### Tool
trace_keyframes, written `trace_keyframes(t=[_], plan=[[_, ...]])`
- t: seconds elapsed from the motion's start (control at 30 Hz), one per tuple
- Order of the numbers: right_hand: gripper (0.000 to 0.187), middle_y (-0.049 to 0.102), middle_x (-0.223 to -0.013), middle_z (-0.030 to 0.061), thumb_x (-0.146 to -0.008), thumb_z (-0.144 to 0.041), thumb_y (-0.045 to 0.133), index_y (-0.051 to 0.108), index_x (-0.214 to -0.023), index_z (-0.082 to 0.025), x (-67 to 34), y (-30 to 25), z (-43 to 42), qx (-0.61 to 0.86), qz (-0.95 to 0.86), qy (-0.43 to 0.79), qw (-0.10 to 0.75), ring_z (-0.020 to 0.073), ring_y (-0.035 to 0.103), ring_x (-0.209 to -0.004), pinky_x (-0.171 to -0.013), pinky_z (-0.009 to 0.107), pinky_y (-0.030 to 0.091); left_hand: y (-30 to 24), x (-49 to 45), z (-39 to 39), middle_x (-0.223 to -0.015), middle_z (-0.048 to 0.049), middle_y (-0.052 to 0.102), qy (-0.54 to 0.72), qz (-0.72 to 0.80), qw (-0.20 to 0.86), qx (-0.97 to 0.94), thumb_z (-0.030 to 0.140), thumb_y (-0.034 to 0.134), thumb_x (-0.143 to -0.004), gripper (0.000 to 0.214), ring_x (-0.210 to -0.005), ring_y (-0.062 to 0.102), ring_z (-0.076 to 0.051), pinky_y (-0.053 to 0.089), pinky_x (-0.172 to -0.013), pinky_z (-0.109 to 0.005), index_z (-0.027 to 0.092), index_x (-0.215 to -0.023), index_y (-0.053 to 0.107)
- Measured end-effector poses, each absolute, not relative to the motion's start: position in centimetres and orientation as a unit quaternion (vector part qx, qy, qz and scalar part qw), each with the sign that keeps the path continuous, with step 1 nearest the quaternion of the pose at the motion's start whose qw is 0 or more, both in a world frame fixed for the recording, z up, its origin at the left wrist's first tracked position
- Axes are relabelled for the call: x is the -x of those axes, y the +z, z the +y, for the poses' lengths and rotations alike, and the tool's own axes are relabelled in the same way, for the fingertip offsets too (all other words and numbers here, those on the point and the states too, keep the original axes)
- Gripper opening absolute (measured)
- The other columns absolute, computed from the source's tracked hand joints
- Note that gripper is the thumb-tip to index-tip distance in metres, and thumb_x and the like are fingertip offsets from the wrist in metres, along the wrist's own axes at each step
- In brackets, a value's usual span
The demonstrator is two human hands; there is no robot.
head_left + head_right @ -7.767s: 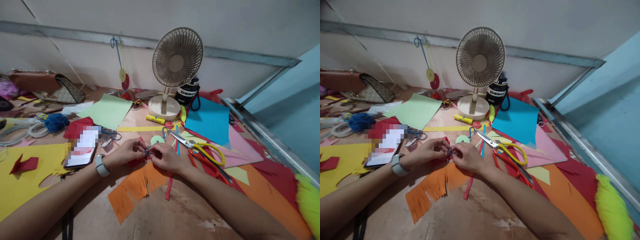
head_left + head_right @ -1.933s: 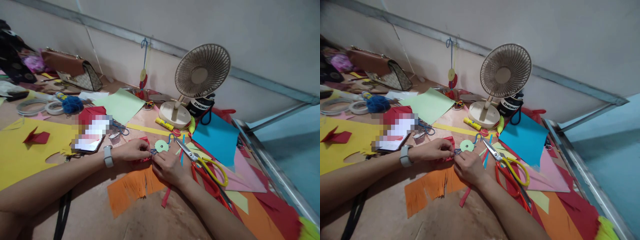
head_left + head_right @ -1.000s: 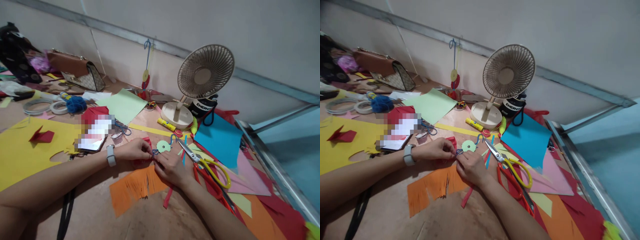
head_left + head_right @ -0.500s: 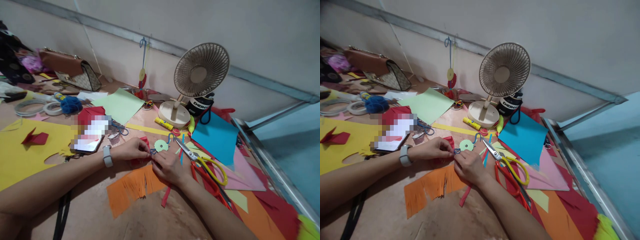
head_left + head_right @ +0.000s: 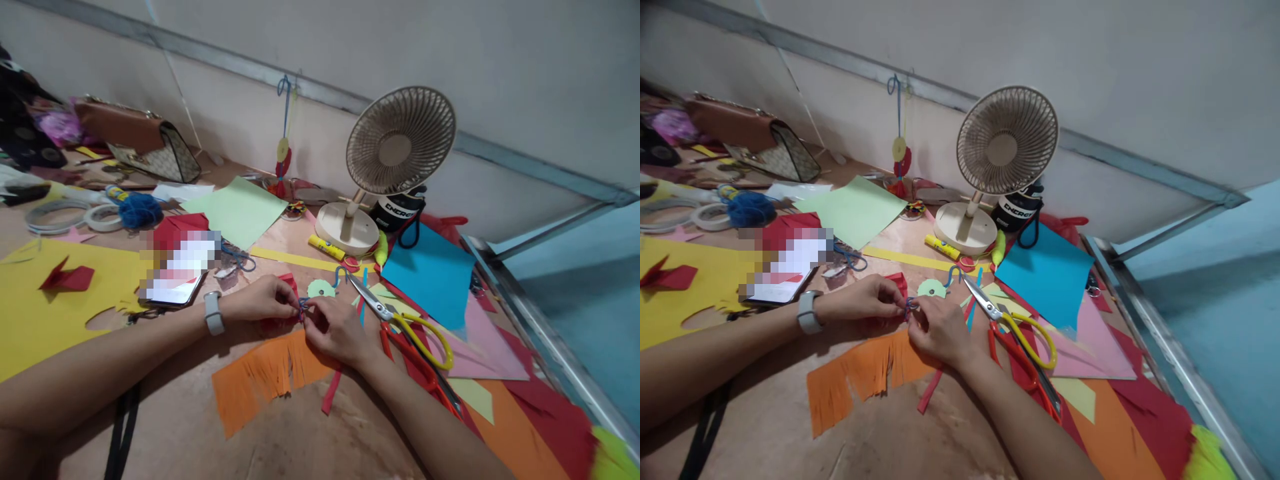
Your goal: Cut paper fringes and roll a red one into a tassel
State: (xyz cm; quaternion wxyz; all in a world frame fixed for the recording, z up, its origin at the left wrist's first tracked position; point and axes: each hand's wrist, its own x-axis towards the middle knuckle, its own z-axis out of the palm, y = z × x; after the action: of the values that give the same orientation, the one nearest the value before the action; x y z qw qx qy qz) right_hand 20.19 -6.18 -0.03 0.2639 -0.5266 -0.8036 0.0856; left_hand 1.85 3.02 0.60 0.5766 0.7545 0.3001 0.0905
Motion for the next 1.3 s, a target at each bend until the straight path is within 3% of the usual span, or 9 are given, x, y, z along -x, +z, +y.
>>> trace_keyframes(t=[0.77,1.3], plan=[[0.004,0.058,-0.064,-0.0015,-0.077,-0.018,0.060,0.062,-0.081,-0.017,-20.1,-0.2,-5.8,0.568,-0.756,0.183,0.269,0.0128,0.054,-0.063,-0.057,0.022,0.037,-0.5,-1.8,3.5,-0.075,-0.0048,0.073,0.142,0.296,0.562,-0.759,0.023,0.065,-0.075,0.014,-0.066,0.063,-0.014,0.047,-0.061,-0.022,0.014,-0.081,0.074],[0.004,0.060,-0.065,-0.0009,-0.079,-0.017,0.059,0.064,-0.079,-0.017,-20.2,-0.7,-5.5,0.584,-0.740,0.191,0.273,0.0128,0.055,-0.062,-0.057,0.021,0.037,-0.1,-1.9,3.0,-0.075,-0.0047,0.070,0.137,0.297,0.601,-0.729,0.019,0.063,-0.074,0.015,-0.065,0.062,-0.013,0.046,-0.060,-0.022,0.012,-0.087,0.069]])
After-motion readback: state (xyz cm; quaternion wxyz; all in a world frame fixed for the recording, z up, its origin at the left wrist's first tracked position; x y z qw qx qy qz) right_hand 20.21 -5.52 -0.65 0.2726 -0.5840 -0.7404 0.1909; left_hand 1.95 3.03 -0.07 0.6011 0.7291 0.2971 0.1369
